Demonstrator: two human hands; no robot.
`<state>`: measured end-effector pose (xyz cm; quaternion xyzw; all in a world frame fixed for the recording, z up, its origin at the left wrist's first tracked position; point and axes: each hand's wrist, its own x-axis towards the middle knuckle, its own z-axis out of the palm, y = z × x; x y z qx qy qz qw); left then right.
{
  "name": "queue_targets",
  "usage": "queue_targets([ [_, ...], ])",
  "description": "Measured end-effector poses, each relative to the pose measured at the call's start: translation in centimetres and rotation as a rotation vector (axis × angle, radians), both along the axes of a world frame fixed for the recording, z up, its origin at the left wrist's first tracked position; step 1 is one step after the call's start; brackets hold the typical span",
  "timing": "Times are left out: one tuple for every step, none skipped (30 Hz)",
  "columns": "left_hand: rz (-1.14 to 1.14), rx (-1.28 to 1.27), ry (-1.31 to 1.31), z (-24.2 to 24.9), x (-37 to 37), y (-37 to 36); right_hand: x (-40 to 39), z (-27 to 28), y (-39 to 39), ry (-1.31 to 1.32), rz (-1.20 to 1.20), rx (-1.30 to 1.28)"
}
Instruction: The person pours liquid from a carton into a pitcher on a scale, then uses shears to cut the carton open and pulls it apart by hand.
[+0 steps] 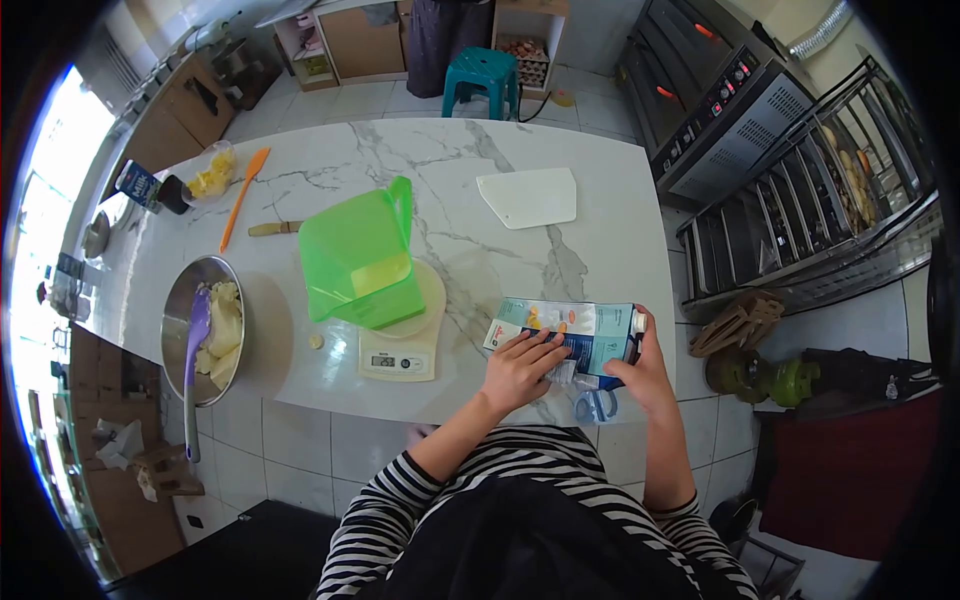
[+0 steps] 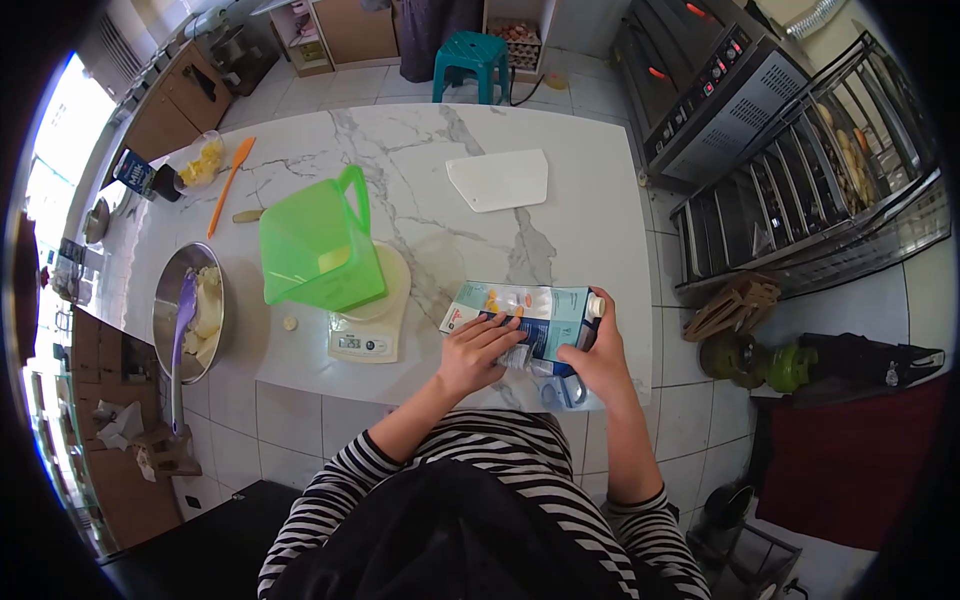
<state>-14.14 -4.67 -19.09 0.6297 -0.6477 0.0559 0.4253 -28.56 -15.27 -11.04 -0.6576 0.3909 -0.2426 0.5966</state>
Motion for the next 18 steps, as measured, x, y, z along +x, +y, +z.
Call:
queue_targets([
  [-0.005, 0.003, 0.002, 0.0, 0.1, -0.1, -0.4, 0.0, -0.3, 0.029, 0.027, 0.047],
  [-0.038, 0.012, 0.049, 0.1, 0.2, -0.2, -0.6, 0.1, -0.5, 0.057, 0.055, 0.093],
  [-0.071, 0.019, 0.095, 0.1, 0.4, -0.5, -0.6, 0.3, -0.7, 0.057, 0.05, 0.095],
  [-0.077, 0.022, 0.095, 0.2, 0.6, -0.7, -0.6, 0.6, -1.0, 0.059, 0.069, 0.102],
  [-0.072, 0.031, 0.145, 0.3, 0.7, -0.9, -0.5, 0.8, -1.2, 0.061, 0.088, 0.11],
  [-0.067, 0.039, 0.193, 0.6, 0.9, -1.2, -0.4, 1.2, -1.4, 0.06, 0.081, 0.113],
  [-0.071, 0.031, 0.248, 0.9, 1.2, -1.3, -0.2, 1.6, -1.6, 0.099, 0.102, 0.106],
  [-0.077, 0.032, 0.244, 1.3, 1.6, -1.2, 0.0, 1.8, -1.8, 0.138, 0.124, 0.099],
  [-0.086, 0.124, 0.274, 1.7, 1.9, -1.2, 0.1, 1.8, -2.0, 0.129, 0.127, 0.095],
  [-0.094, 0.216, 0.303, 1.9, 2.3, -1.2, 0.2, 1.7, -2.2, 0.124, 0.126, 0.094],
  [-0.093, 0.215, 0.299, 1.9, 2.7, -1.3, 0.2, 1.6, -2.4, 0.112, 0.149, 0.127],
  [-0.114, 0.16, 0.314, 1.6, 3.0, -1.5, 0.2, 1.5, -2.6, 0.101, 0.174, 0.162],
  [-0.134, 0.104, 0.329, 1.5, 3.3, -1.6, 0.2, 1.4, -2.7, 0.098, 0.175, 0.162],
  [-0.132, 0.105, 0.328, 1.7, 3.7, -1.7, 0.2, 1.3, -2.7, 0.085, 0.16, 0.205],
  [-0.151, 0.152, 0.335, 2.1, 4.1, -1.8, 0.2, 1.2, -2.7, 0.073, 0.146, 0.248],
  [-0.171, 0.2, 0.343, 2.3, 4.4, -1.9, 0.2, 1.2, -2.7, 0.071, 0.146, 0.249],
  [-0.171, 0.2, 0.34, 2.3, 4.8, -2.1, 0.1, 1.3, -2.8, 0.076, 0.156, 0.294],
  [-0.213, 0.225, 0.389, 2.2, 5.1, -2.4, 0.1, 1.3, -2.8, 0.08, 0.167, 0.339],
])
